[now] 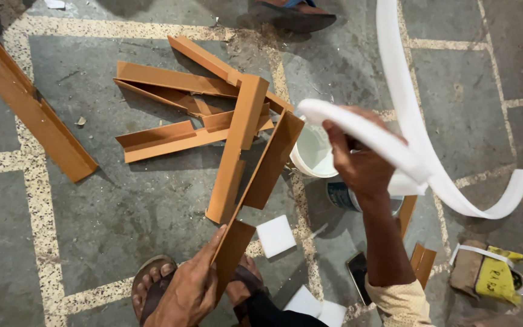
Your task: The person sits on the floor and applies a white liquid from a bucket onto narrow wooden strips using a white foam applicator. They handle several strips one at a time, coating edges and surfaces, then place them back on the floor.
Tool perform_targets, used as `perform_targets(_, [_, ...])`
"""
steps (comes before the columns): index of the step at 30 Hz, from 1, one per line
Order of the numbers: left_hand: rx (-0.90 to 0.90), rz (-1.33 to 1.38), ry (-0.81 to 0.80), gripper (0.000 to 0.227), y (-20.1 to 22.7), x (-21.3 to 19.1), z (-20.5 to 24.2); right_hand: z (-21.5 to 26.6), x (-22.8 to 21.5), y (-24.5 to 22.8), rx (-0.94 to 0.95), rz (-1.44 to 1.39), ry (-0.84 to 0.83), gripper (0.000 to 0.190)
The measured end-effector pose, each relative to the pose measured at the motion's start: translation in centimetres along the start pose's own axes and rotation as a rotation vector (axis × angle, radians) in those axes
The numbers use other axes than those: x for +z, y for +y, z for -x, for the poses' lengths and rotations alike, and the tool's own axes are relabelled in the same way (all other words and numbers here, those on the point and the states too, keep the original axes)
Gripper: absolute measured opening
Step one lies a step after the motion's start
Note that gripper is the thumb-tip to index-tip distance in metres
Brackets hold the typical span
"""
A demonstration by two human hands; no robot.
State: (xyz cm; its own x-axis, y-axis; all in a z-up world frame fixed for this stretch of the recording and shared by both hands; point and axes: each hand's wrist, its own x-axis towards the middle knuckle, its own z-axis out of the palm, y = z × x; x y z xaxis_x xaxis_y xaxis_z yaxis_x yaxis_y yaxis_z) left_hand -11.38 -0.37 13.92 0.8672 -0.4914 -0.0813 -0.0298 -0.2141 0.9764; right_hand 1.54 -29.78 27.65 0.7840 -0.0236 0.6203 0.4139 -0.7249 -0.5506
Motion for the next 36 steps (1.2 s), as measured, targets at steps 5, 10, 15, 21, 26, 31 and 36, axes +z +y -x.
perform_targets(5, [0.029,-0.051,-0.018,0.082,0.7,0.0,0.0,-1.0,0.9,-0.4,-0.161,0.272,-0.098,0.019])
perform_targets(10, [-0.003,-0.068,-0.009,0.079,1.4,-0.3,0.3,-0.4,1.7,0.4,0.099,-0.031,-0.171,0.013])
perform_targets(15, [-0.062,-0.080,-0.016,0.076,1.4,-0.3,0.4,1.1,2.3,1.6,0.210,-0.103,-0.247,0.014])
perform_targets(21, [-0.050,-0.090,-0.016,0.079,1.2,-0.5,0.0,2.2,3.3,1.0,0.225,-0.281,-0.345,0.014])
perform_targets(26, [-0.071,-0.094,0.016,0.078,1.2,-0.6,0.0,3.1,3.9,-1.3,0.183,-0.166,-0.405,0.011])
perform_targets(31, [-0.075,-0.112,0.058,0.077,0.9,-0.8,0.2,4.1,4.3,-4.0,0.148,-0.126,-0.444,0.010])
perform_targets(36, [0.003,-0.126,0.109,0.078,0.5,-0.9,0.0,4.9,4.5,-5.6,0.060,-0.092,-0.466,0.012])
